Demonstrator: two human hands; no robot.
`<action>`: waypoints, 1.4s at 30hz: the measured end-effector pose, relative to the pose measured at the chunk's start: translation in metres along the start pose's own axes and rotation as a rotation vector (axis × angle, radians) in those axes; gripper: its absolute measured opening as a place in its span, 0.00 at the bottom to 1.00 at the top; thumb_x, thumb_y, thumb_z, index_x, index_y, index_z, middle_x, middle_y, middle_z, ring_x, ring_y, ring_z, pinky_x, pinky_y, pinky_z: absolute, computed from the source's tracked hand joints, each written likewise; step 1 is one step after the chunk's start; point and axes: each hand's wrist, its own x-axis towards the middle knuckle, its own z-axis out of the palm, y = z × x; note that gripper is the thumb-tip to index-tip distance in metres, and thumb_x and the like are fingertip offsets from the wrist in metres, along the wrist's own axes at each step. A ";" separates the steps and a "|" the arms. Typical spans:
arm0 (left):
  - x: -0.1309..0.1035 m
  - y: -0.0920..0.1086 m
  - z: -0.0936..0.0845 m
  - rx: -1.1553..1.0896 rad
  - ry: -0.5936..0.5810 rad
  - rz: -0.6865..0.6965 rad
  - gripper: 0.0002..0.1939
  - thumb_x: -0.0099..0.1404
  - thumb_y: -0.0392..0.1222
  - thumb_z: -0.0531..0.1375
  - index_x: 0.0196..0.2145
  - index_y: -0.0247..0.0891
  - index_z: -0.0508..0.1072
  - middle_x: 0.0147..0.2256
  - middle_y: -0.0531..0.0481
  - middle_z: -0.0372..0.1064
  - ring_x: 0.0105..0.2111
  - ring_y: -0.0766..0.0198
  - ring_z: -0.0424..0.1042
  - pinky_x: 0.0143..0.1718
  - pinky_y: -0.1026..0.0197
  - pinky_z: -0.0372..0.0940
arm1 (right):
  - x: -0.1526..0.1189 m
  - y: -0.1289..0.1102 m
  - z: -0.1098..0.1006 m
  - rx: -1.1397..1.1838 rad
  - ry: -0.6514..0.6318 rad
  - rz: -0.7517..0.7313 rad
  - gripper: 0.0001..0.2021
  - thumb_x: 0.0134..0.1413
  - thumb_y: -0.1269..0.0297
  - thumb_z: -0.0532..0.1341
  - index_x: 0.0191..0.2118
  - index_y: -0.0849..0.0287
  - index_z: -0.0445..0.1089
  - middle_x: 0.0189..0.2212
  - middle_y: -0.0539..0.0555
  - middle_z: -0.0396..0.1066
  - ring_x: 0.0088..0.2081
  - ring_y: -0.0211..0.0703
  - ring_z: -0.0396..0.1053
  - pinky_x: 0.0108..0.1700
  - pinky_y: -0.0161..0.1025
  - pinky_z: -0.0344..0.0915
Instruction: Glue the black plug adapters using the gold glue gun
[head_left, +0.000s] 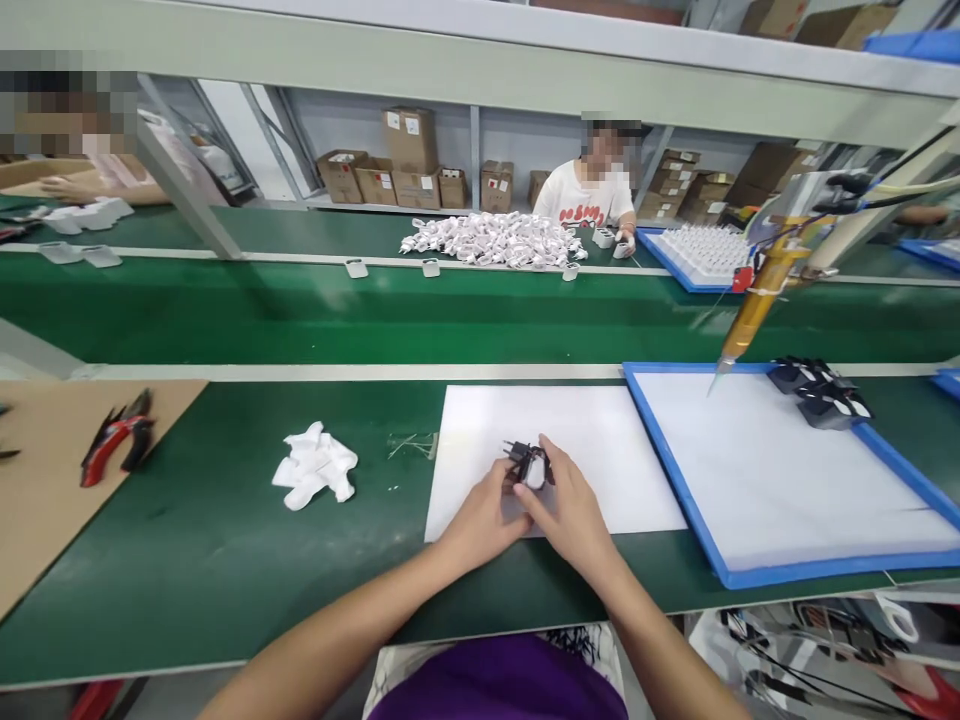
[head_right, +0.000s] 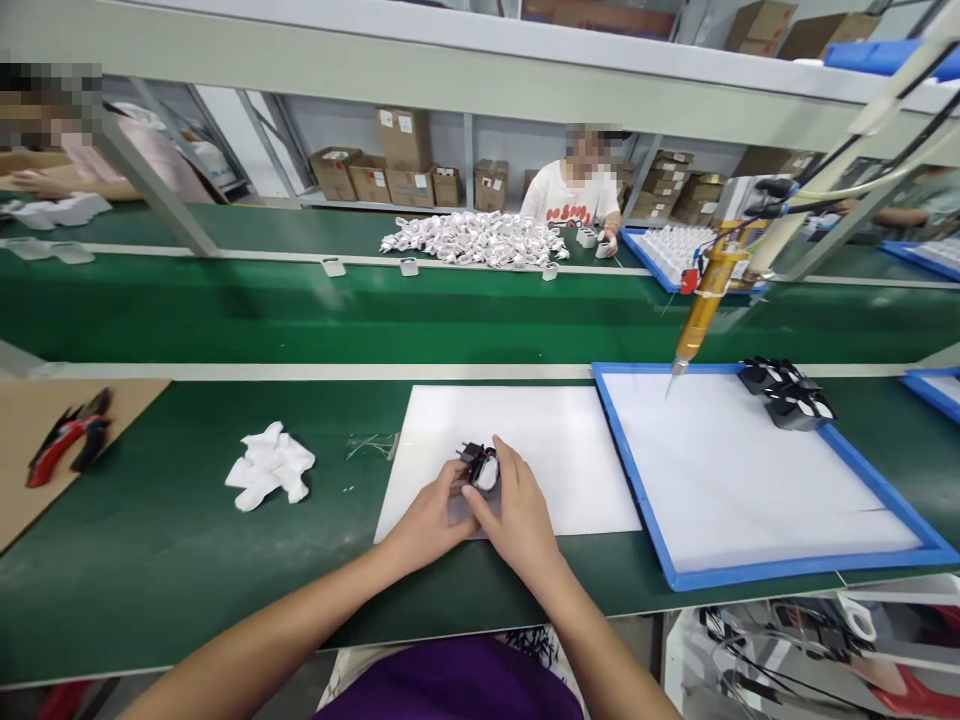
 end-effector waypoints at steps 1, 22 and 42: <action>-0.004 0.000 0.004 -0.075 -0.053 0.014 0.24 0.59 0.36 0.59 0.52 0.38 0.59 0.53 0.40 0.65 0.52 0.55 0.70 0.54 0.51 0.66 | -0.003 0.003 0.002 -0.021 0.042 0.008 0.31 0.64 0.52 0.56 0.66 0.59 0.49 0.57 0.63 0.59 0.56 0.56 0.61 0.55 0.53 0.66; 0.007 -0.004 -0.003 -0.155 -0.195 -0.110 0.20 0.63 0.49 0.58 0.52 0.43 0.69 0.50 0.43 0.71 0.49 0.55 0.72 0.52 0.53 0.70 | 0.005 0.130 -0.192 -0.031 0.586 0.362 0.25 0.50 0.56 0.60 0.53 0.63 0.65 0.47 0.60 0.68 0.43 0.49 0.67 0.39 0.44 0.71; 0.010 -0.020 -0.008 -0.137 -0.255 -0.189 0.21 0.65 0.55 0.56 0.51 0.44 0.70 0.51 0.43 0.70 0.51 0.53 0.70 0.52 0.54 0.68 | 0.113 0.249 -0.244 -0.618 0.675 0.843 0.21 0.65 0.60 0.60 0.59 0.60 0.60 0.54 0.60 0.60 0.50 0.51 0.65 0.51 0.52 0.68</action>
